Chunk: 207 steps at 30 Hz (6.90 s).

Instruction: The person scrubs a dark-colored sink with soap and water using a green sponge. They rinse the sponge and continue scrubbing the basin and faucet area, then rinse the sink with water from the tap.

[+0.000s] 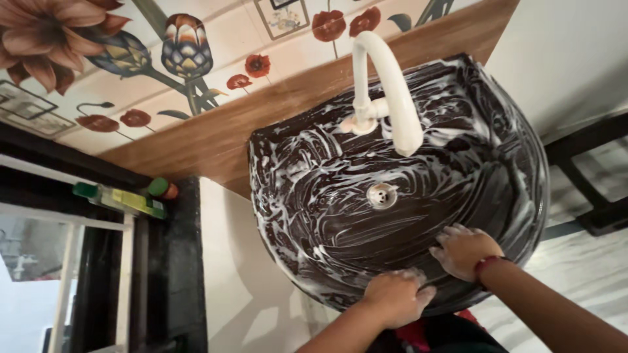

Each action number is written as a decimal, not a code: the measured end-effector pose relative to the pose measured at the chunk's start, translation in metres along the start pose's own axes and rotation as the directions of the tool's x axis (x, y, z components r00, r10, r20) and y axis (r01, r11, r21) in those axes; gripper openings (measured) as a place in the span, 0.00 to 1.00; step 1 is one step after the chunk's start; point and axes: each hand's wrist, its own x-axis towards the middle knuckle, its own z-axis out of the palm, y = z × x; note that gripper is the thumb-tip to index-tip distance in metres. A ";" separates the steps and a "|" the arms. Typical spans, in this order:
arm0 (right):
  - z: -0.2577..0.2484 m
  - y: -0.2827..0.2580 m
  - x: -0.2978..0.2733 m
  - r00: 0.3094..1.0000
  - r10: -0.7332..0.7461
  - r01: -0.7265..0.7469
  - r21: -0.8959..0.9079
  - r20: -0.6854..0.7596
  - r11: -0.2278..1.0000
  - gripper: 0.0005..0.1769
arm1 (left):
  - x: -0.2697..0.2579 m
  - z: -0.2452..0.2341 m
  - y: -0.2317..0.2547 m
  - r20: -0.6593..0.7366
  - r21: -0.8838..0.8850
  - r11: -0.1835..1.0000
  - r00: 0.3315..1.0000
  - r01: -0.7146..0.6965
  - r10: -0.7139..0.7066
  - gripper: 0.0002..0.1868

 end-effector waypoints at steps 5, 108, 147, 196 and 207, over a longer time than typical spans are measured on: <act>-0.017 -0.001 -0.022 0.980 -0.022 0.045 0.110 -0.198 0.993 0.26 | -0.043 -0.118 -0.136 0.409 0.680 0.718 0.890 -0.149 -0.203 0.09; -0.024 0.081 -0.036 0.731 0.098 0.009 0.154 -0.675 0.988 0.14 | 0.081 0.052 0.057 -0.119 -0.030 0.977 0.970 0.211 -0.213 0.23; -0.048 0.044 -0.033 0.721 0.275 -0.169 0.223 -0.636 0.960 0.12 | 0.095 -0.187 -0.215 -0.532 0.526 0.683 0.823 0.507 -0.200 0.33; -0.229 -0.224 0.191 0.560 0.243 0.423 0.526 -0.792 0.738 0.21 | 0.035 -0.238 -0.235 -0.694 -0.583 0.801 0.594 -0.133 -0.407 0.28; -0.190 -0.176 0.175 0.602 -0.232 0.283 -0.067 -0.764 0.957 0.39 | 0.023 -0.228 -0.276 -0.802 -0.327 0.937 0.489 0.119 -0.342 0.26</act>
